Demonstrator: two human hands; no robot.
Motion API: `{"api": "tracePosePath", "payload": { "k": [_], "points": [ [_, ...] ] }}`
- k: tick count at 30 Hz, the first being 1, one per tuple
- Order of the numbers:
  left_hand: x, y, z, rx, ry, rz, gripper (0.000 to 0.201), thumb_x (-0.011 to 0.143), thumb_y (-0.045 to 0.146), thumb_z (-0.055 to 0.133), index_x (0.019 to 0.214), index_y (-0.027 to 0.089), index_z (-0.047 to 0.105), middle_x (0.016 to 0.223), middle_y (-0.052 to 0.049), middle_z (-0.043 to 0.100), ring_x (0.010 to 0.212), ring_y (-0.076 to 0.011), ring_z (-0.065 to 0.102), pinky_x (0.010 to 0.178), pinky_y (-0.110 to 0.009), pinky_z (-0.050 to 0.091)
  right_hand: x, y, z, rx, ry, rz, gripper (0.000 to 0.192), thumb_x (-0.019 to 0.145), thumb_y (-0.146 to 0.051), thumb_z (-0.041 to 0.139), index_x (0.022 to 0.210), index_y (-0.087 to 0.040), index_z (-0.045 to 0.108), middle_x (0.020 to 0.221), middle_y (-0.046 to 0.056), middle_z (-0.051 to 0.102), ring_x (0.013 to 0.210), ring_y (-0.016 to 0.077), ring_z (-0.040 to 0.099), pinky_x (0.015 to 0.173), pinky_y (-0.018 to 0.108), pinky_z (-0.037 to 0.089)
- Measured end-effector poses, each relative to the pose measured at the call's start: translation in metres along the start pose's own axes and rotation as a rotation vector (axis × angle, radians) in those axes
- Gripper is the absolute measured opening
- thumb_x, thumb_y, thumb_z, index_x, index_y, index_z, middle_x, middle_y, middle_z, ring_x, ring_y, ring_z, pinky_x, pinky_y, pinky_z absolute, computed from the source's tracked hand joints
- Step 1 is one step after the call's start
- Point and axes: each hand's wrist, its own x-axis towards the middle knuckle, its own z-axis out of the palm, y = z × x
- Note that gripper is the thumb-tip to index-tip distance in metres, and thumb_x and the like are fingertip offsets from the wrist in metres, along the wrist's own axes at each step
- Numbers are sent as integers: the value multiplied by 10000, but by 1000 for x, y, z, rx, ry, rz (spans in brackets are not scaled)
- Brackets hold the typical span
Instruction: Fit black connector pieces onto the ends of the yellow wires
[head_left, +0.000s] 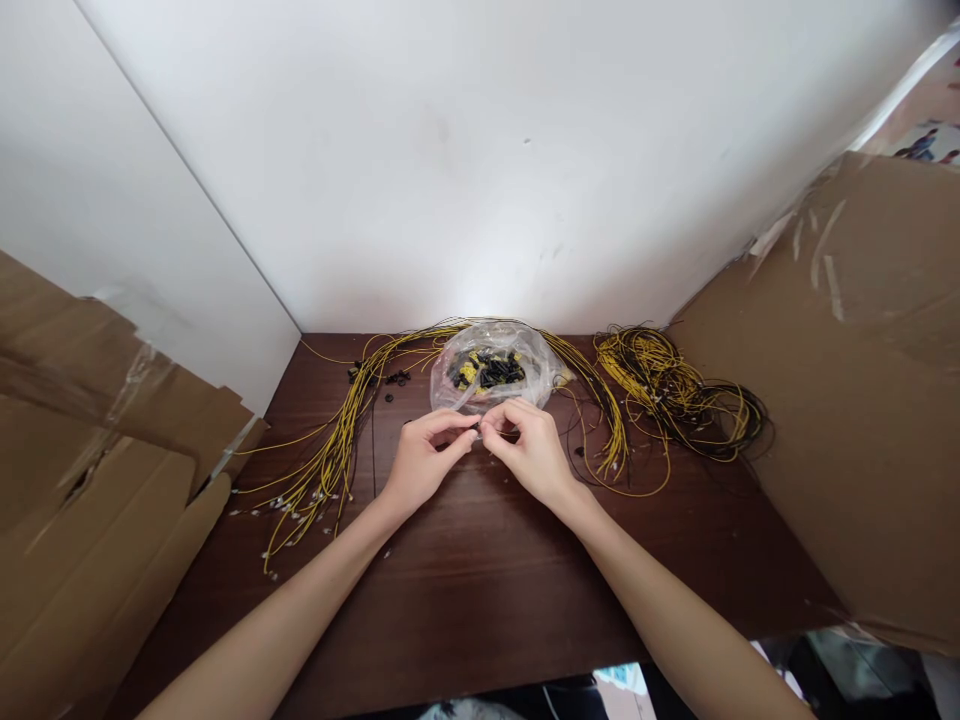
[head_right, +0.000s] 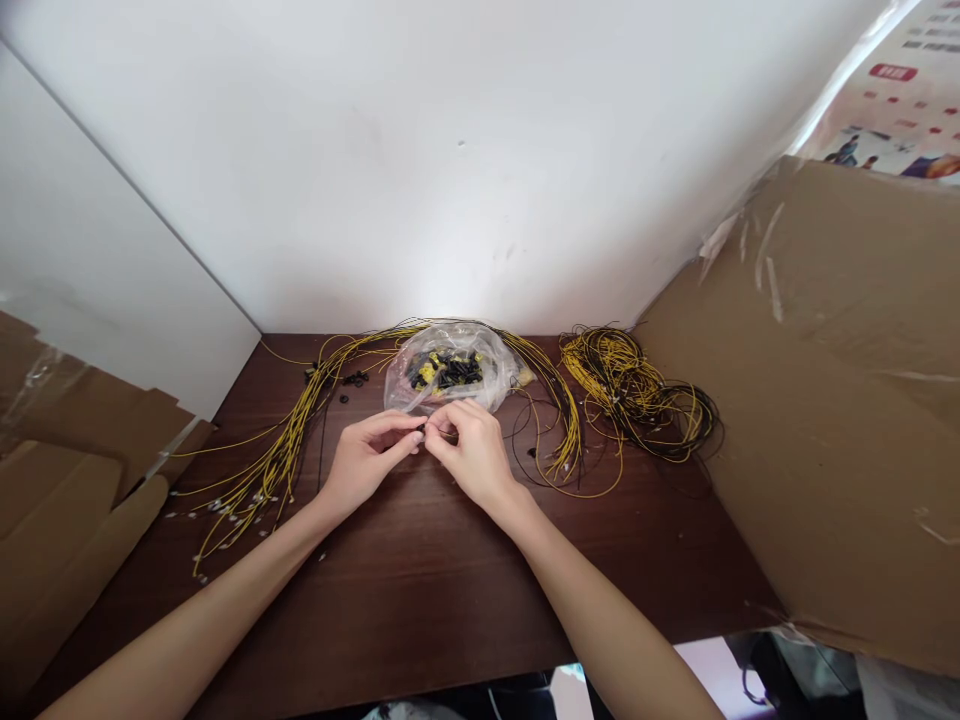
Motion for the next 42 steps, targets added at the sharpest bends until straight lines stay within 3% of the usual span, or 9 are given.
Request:
{"api": "tracePosePath", "payload": {
  "k": [7, 15, 21, 28, 31, 34, 38, 42],
  "points": [
    [1, -1, 0, 9, 31, -46, 171, 741, 245, 651, 881, 149, 678, 829, -48, 674, 713, -143, 604, 633, -233, 492, 1, -4, -1, 62, -19, -18, 114, 839, -200, 531, 769, -193, 621, 740, 23, 620, 713, 159, 556, 674, 277, 434],
    [1, -3, -2, 136, 50, 60, 164, 794, 277, 596, 865, 176, 704, 822, -45, 633, 708, -136, 569, 589, -218, 444, 0, -5, -2, 77, -47, -45, 90, 826, -180, 546, 863, -191, 628, 772, 25, 605, 713, 154, 556, 679, 269, 458],
    [1, -5, -1, -41, 58, -13, 221, 765, 268, 633, 957, 165, 596, 834, -29, 619, 753, -136, 587, 683, -243, 490, -1, -1, 2, 88, -78, -80, 193, 858, -177, 524, 1017, -197, 631, 860, 48, 616, 784, 160, 574, 731, 274, 464],
    [1, 1, 0, -72, 63, -26, 231, 791, 331, 611, 960, 175, 593, 877, -36, 607, 760, -133, 575, 622, -225, 494, -1, -1, -1, 73, -53, -80, 153, 856, -194, 537, 951, -201, 657, 831, 41, 612, 762, 159, 575, 696, 267, 458],
    [4, 2, -3, -185, 148, 3, 386, 872, 451, 451, 750, 151, 662, 996, -84, 613, 826, -155, 560, 708, -271, 504, 0, -3, -2, 62, -38, -59, 156, 848, -178, 536, 945, -188, 657, 840, 46, 618, 741, 154, 571, 647, 255, 449],
    [8, 3, -9, -379, 222, -69, 581, 891, 433, 395, 429, 133, 582, 1021, -111, 626, 899, -189, 535, 755, -294, 497, 0, -2, -3, 61, -16, -45, 148, 843, -177, 540, 933, -183, 658, 837, 45, 625, 718, 147, 565, 606, 246, 437],
    [10, 5, -16, -503, 193, -158, 438, 793, 234, 466, 404, 121, 630, 969, -119, 638, 851, -184, 531, 720, -266, 480, 0, -1, -4, 67, 5, -55, 139, 841, -183, 545, 922, -183, 658, 840, 42, 632, 701, 141, 561, 575, 239, 426],
    [8, 10, -15, -541, 152, -173, 398, 733, 185, 441, 392, 116, 634, 831, -114, 626, 711, -159, 519, 645, -264, 459, 0, 0, -4, 68, 21, -63, 146, 838, -181, 549, 932, -187, 660, 839, 41, 638, 681, 137, 552, 580, 244, 430]
  ]
}}
